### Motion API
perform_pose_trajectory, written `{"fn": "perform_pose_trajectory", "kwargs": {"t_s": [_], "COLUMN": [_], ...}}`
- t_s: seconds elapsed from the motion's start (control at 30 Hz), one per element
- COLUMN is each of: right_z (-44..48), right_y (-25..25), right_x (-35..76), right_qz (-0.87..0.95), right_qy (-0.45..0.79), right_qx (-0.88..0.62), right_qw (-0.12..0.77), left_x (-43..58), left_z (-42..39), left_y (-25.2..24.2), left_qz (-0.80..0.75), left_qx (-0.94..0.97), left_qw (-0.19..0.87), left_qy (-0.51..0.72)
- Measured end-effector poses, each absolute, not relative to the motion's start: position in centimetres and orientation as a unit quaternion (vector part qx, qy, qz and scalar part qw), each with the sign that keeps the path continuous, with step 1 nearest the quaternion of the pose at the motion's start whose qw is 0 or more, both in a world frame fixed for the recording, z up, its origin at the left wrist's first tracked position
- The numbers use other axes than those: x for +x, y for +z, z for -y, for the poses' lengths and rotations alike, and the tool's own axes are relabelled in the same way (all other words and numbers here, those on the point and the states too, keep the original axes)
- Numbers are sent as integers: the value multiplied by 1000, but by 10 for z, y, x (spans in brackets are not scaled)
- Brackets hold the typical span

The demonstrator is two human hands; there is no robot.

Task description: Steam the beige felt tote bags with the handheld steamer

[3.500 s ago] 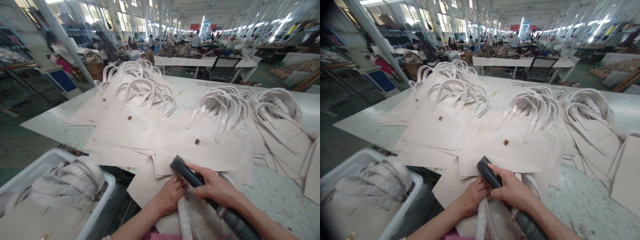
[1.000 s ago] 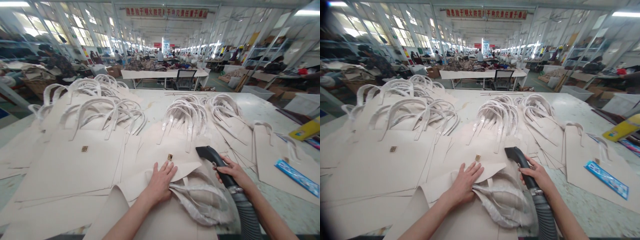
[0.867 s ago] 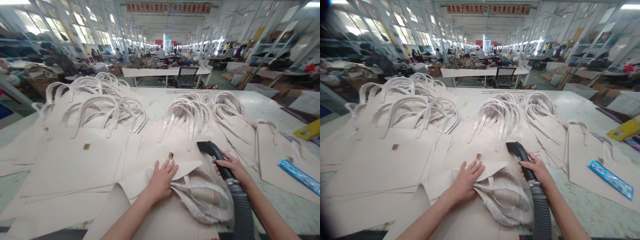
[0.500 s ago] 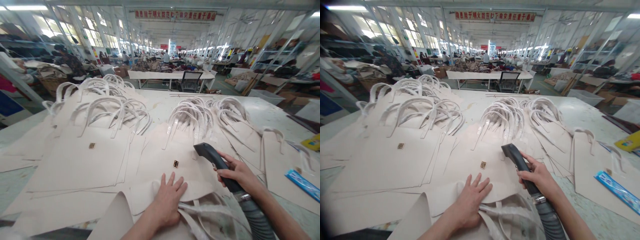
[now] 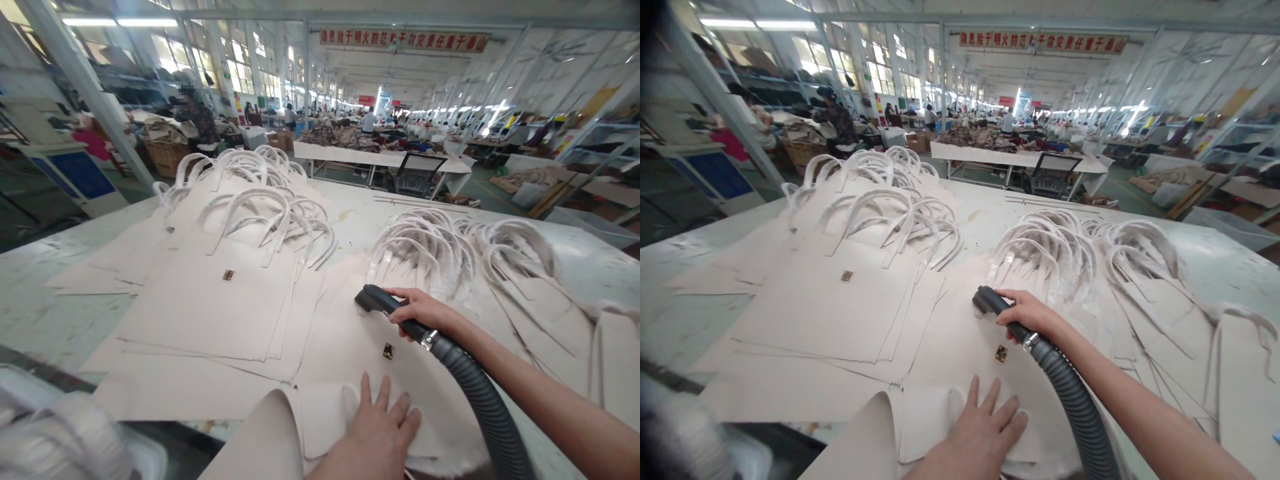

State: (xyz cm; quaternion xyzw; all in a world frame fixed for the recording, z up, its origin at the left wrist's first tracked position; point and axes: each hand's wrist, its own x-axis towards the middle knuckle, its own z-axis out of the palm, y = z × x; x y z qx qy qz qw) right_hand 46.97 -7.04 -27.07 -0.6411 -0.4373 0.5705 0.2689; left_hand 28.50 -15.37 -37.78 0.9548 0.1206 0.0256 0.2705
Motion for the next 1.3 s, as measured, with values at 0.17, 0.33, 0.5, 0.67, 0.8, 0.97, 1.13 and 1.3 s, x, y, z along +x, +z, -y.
{"fn": "perform_pose_trajectory", "kwargs": {"t_s": [0.17, 0.33, 0.5, 0.67, 0.8, 0.97, 1.13, 1.3], "right_z": [33, -9, -14, 52, 112, 128, 79, 13], "right_y": [-277, -285, -279, -248, -241, -264, -288, -285], "right_x": [452, 428, 427, 470, 493, 477, 441, 410], "right_qz": [447, 450, 470, 462, 444, 443, 458, 460], "right_qy": [580, 580, 533, 486, 483, 534, 554, 555], "right_qx": [-641, -638, -637, -642, -650, -632, -630, -645], "right_qw": [230, 231, 299, 372, 383, 345, 294, 254], "left_x": [286, 285, 281, 277, 283, 292, 288, 289], "left_z": [156, 155, 156, 152, 137, 122, 127, 131], "left_y": [-384, -384, -383, -359, -334, -334, -342, -337], "left_qz": [-129, -131, -126, -143, -173, -255, -256, -252], "left_qx": [960, 961, 963, 960, 960, 948, 948, 947], "left_qw": [245, 236, 232, 235, 218, 192, 188, 195], "left_qy": [39, 55, 59, 45, 40, -21, -25, -26]}}
